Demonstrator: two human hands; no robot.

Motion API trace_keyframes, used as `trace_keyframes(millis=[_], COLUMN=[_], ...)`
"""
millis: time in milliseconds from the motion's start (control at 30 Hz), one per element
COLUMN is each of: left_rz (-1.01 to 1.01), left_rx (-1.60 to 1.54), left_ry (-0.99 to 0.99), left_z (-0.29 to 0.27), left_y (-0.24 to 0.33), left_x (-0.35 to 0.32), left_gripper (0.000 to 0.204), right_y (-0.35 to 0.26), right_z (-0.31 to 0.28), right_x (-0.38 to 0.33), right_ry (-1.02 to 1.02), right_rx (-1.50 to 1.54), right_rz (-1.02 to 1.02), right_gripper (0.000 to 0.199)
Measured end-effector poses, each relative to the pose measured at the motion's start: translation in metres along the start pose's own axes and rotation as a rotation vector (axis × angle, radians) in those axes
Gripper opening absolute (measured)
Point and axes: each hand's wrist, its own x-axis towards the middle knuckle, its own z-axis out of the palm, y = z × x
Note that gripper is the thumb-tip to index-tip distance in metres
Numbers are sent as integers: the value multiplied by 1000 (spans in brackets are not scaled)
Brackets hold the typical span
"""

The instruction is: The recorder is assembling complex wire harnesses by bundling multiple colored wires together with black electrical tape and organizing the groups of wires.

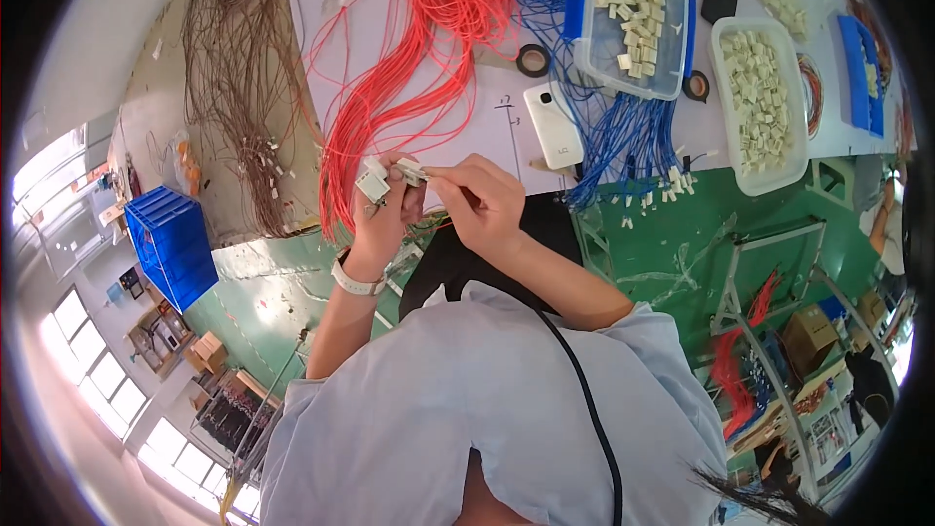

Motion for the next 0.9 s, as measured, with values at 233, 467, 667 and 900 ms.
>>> trace_keyframes(millis=[233,467,667,900], left_rz=[141,319,122,238], left_rx=[37,391,132,345], left_ry=[-54,-221,-237,-360], left_z=[-64,-120,-123,-105], left_y=[-10,-25,-30,-55], left_x=[-40,-70,-88,-79], left_gripper=[18,17,13,13], right_y=[-6,-20,-21,3], right_z=[47,78,79,69], right_x=[-41,-80,-114,-144], right_ry=[-80,-168,-156,138], right_rx=[-165,-364,-231,-408], right_rz=[-34,-146,-83,-288], right_gripper=[5,5,6,5])
